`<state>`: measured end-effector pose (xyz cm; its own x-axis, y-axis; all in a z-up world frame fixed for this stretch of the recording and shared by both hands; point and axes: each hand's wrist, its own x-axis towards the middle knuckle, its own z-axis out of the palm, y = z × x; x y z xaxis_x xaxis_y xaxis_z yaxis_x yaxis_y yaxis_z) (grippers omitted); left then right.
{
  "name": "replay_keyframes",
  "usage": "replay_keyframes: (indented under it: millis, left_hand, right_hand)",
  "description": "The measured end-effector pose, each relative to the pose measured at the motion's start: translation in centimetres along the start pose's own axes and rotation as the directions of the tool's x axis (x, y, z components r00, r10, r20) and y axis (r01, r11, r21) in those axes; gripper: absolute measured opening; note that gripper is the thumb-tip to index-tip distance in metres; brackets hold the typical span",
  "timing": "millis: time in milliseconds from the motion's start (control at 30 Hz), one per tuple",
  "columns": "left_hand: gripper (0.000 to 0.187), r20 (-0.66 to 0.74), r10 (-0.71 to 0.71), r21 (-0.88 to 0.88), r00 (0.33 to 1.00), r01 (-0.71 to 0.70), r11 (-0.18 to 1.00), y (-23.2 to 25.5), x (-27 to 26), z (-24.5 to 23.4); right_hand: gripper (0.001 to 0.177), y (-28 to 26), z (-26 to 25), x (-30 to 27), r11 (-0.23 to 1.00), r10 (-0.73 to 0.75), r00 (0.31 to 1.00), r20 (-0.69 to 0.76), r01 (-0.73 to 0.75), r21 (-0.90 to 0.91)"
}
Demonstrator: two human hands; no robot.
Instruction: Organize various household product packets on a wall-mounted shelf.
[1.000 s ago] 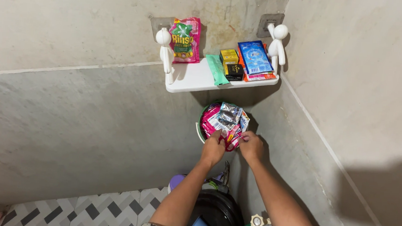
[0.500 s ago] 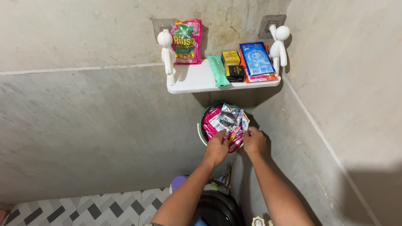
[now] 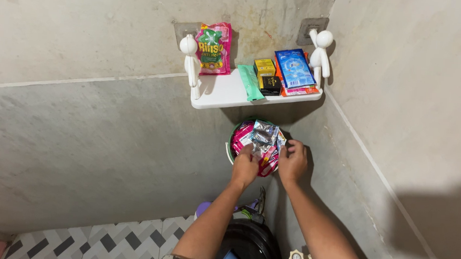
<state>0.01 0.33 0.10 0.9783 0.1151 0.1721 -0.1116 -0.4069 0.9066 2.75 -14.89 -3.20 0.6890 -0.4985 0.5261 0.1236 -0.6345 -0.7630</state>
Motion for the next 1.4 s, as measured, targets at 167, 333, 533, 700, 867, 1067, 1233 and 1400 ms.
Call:
replay_keyframes:
  millis: [167,333,533,700,867,1067,1233,1400]
  left_hand:
    - [0.049,-0.077,0.071,0.027,0.995,-0.069,0.997,-4.9,1.5,1.6]
    - [0.051,-0.034,-0.005,0.014,0.999,0.006,1.000,-4.5,1.1,1.3]
    - [0.050,-0.038,0.028,-0.019,0.999,-0.029,0.999,-5.6,1.1,1.7]
    - [0.050,-0.035,-0.002,-0.024,0.999,0.001,1.000,-5.1,0.7,0.9]
    - [0.051,-0.006,-0.060,-0.052,0.998,0.060,0.997,-4.3,0.4,0.4]
    - [0.052,-0.003,-0.066,-0.040,0.998,0.066,0.997,-4.4,0.5,0.1]
    - [0.052,-0.001,-0.093,-0.037,0.996,0.093,0.995,-3.9,0.2,-0.4]
    - [0.052,-0.038,-0.052,0.013,0.998,0.052,0.999,-5.0,0.5,0.0]
  right_hand:
    - [0.022,-1.4,-0.1,-1.9,0.997,-0.074,0.961,0.266,0.080,-0.014]
    - [0.049,-3.0,-0.5,-3.0,0.962,-0.207,0.889,0.409,0.261,-0.079]
    - [0.045,-2.6,0.0,-3.0,0.891,-0.312,0.834,0.454,0.423,-0.164]
    - [0.013,0.2,2.1,-2.7,0.899,-0.274,0.818,0.506,0.405,-0.167]
    - [0.029,-2.8,0.2,-2.5,0.900,-0.280,0.788,0.548,0.414,-0.135]
    - [0.013,-1.8,1.1,-2.6,0.906,-0.235,0.804,0.547,0.385,-0.177]
    - [0.008,-1.6,1.5,-2.2,0.814,-0.463,0.784,0.413,0.560,-0.152]
    - [0.007,-3.3,1.5,-2.0,0.921,-0.353,0.856,0.377,0.390,-0.023]
